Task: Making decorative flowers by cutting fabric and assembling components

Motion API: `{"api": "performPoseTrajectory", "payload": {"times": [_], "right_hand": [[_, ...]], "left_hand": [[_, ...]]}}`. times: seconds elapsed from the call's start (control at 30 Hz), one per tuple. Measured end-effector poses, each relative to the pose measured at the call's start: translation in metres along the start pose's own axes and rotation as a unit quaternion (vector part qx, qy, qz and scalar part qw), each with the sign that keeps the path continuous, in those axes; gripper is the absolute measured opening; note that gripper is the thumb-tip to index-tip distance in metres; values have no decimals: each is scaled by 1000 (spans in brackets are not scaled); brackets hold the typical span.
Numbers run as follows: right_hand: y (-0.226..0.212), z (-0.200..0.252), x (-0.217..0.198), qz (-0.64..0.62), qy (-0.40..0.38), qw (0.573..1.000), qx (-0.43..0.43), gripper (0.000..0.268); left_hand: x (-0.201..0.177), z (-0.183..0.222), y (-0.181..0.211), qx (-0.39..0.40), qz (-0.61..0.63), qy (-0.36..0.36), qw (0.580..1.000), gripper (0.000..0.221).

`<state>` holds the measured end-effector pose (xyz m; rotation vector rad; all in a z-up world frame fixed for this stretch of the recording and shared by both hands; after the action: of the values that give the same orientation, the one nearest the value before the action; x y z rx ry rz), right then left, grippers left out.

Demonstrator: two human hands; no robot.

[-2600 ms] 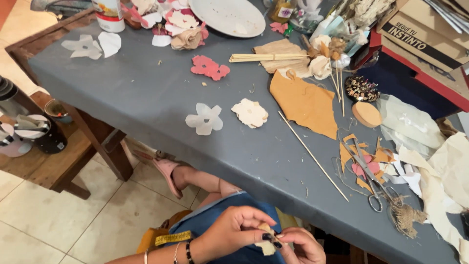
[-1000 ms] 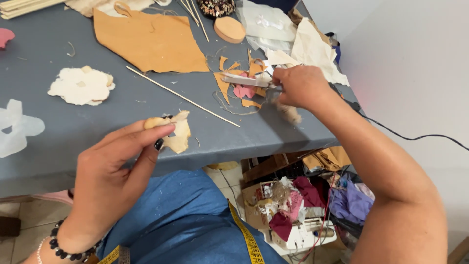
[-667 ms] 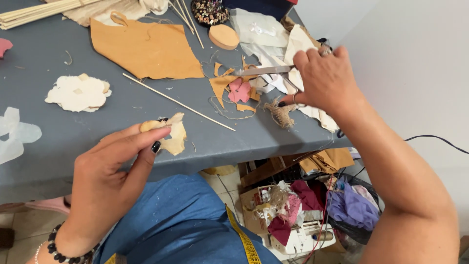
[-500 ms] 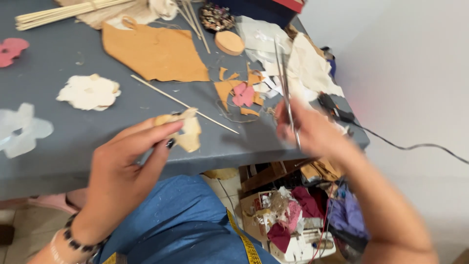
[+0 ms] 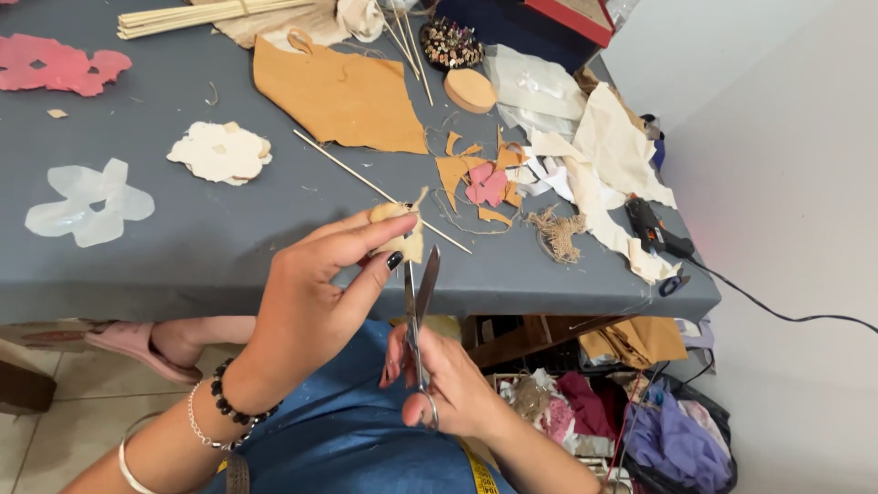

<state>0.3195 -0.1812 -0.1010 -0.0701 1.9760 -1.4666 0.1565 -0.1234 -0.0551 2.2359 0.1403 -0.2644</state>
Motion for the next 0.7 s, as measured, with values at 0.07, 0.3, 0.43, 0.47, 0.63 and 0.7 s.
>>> {"api": "performPoseTrajectory", "payload": {"times": [0.07,0.3,0.43,0.47,0.63,0.7], "right_hand": [[1,-3,0,4,15,1000,-11,89],[7,-3,1,24,36,999,-6,81],[10,-2,2,36,41,998,-10,79],[11,-2,2,36,41,998,-10,79],[21,3,2,59,46,997,-4,74],[22,4,3,58,46,997,0,74]], "left_hand": [[1,1,1,4,-11,2,1000,37],[1,9,1,-5,-10,-19,1000,36],[0,9,4,-6,-12,-23,1000,36],[0,10,2,-6,-12,-23,1000,36],[-1,10,0,-19,6,-22,1000,49],[-1,10,0,-25,-1,-24,999,49]]}}
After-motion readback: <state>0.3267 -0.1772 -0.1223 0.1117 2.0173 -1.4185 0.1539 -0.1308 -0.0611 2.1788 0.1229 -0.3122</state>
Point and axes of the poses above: each hand's wrist, its own z-axis away from the middle knuckle, its own x-axis out of the palm, y = z × x, the point moved 4 cm from there along -z, towards the middle knuckle, and after that the axes turned 6 degrees about -z, right-handed, at the moved point
